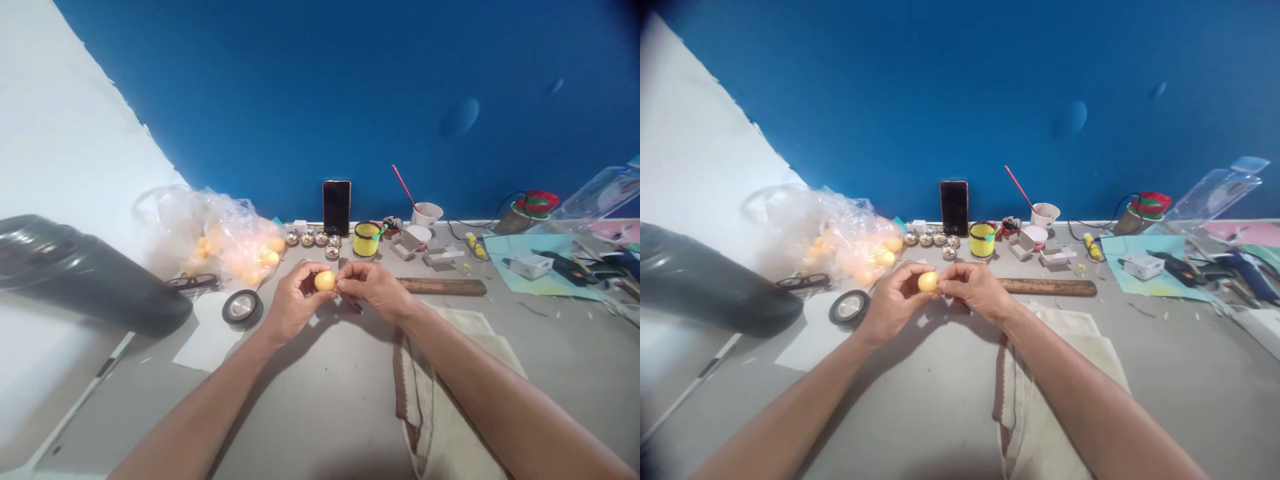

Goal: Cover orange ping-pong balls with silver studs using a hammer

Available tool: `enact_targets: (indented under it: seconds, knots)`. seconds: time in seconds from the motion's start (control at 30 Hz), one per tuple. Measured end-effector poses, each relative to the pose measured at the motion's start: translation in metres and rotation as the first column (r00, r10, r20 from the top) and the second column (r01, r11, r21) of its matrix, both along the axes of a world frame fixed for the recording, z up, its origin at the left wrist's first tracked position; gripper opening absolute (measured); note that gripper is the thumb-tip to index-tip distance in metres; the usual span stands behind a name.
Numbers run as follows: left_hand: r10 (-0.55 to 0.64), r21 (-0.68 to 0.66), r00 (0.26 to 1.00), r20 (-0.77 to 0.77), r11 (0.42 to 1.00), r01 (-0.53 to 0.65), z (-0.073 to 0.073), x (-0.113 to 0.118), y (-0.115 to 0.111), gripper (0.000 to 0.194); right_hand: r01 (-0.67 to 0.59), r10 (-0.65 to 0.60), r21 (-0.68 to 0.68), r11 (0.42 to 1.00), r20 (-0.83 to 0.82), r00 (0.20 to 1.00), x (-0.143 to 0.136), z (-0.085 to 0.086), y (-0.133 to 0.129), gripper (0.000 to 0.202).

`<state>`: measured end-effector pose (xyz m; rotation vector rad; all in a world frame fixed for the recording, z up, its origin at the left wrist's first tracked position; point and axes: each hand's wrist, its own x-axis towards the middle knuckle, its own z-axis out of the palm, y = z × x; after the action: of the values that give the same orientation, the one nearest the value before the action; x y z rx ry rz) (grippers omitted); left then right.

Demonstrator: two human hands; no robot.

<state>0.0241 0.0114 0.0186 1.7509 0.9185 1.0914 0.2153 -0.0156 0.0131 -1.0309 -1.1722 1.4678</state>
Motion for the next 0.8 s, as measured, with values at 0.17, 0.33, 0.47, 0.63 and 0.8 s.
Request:
enact_targets:
  seconds: [0.17,0.33,0.47,0.63,0.8]
  knots:
    - [0.021,0.051,0.999,-0.032,0.999,-0.019,0.0009,-0.0007,-0.0005,0.032,0.006,-0.006,0.007,1.0,0.036,0.999,-0.0018,0.001,-0.0005,0.029]
    - [0.042,0.051,0.999,-0.021,0.998,-0.041,-0.0012,0.0009,-0.0026,0.033,0.009,-0.01,0.017,1.0,0.066,0.998,-0.0015,-0.0011,0.0004,0.025]
    - [0.058,0.042,0.998,-0.008,0.997,-0.057,-0.0021,0.0025,-0.0035,0.032,0.006,-0.009,0.035,0.999,0.084,0.996,-0.0026,-0.0018,0.0003,0.024]
    - [0.05,-0.013,0.999,0.015,0.999,-0.05,-0.0022,0.0033,-0.0043,0.032,0.016,-0.033,0.105,0.994,0.158,0.987,-0.004,0.0019,-0.0006,0.021]
    - [0.026,-0.184,0.997,0.071,0.983,-0.013,-0.0054,0.0044,-0.0049,0.041,0.026,-0.05,0.127,0.992,0.188,0.981,-0.0027,0.0001,-0.0005,0.022]
